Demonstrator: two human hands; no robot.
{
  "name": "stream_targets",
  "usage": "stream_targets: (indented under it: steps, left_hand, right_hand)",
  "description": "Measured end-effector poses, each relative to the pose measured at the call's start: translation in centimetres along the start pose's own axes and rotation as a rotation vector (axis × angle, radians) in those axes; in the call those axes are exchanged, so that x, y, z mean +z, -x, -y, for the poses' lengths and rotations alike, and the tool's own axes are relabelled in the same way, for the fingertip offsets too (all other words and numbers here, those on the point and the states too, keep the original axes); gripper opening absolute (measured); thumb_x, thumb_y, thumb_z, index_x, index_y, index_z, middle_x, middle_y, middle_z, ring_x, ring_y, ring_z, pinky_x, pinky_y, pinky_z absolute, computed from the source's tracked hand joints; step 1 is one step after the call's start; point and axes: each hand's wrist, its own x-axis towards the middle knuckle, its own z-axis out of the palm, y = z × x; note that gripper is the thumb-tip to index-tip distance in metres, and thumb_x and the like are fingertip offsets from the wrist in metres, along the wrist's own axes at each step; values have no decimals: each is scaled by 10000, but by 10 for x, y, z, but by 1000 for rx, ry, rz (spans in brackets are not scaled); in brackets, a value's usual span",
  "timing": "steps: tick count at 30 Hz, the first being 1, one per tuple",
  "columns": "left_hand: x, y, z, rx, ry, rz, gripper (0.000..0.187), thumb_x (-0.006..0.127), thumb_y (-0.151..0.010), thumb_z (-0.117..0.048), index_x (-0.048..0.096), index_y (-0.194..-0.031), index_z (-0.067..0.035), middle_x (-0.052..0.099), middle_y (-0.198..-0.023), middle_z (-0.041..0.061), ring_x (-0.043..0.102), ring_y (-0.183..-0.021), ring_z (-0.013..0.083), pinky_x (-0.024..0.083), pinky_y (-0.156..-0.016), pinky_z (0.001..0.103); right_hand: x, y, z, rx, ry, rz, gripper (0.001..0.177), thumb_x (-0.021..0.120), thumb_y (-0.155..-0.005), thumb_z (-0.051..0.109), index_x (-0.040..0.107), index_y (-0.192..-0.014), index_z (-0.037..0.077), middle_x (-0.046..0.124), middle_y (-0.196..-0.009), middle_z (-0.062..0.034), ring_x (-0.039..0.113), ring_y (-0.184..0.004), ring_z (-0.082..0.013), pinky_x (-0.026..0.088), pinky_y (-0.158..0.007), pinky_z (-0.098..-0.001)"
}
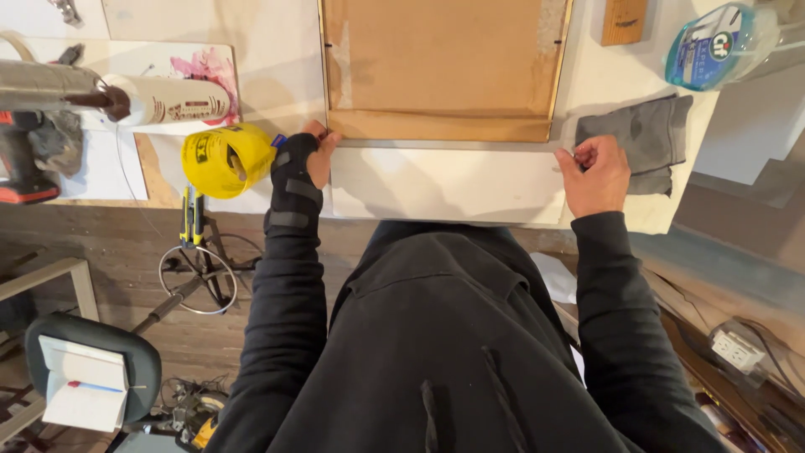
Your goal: Applying a finish to a wooden strip and assembling it onto a picture frame.
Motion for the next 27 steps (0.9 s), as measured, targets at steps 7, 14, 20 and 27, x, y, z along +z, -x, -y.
stream_targets:
  steps: [7,14,20,27]
  left_hand:
    - [2,0,6,52,38,-9,290,692,-964,-315,635,-918,-35,635,-739,165,660,-728,326,482,-653,423]
    - [-5,2,-3,73,15,-3,256,672,-984,-299,652,-960,-45,655,-755,171,667,-737,341,483,-646,430]
    - [2,-1,7,113,16,-40,249,675,-977,-293,659,-967,-45,670,-773,172,680,-758,344,496,-660,431]
    - [2,4,7,103,-19,-46,322,667,-989,-370,678,-955,-50,683,-797,177,685,-779,363,499,-678,442]
  right_hand:
    - [-2,6,-4,11,-9,4,354,905,-921,165,579,-964,32,626,-894,-81,621,-763,-206,536,-710,-345]
    - [-2,12,-3,30,-31,-6,357,905,-918,156,575,-966,28,623,-896,-85,618,-758,-206,535,-699,-343]
    - [-3,17,-7,18,-25,-16,359,914,-915,152,583,-967,25,625,-896,-87,620,-765,-215,533,-706,-352]
    - [-6,24,-7,29,-73,-20,336,896,-941,135,582,-980,23,622,-914,-95,626,-762,-220,532,-702,-350]
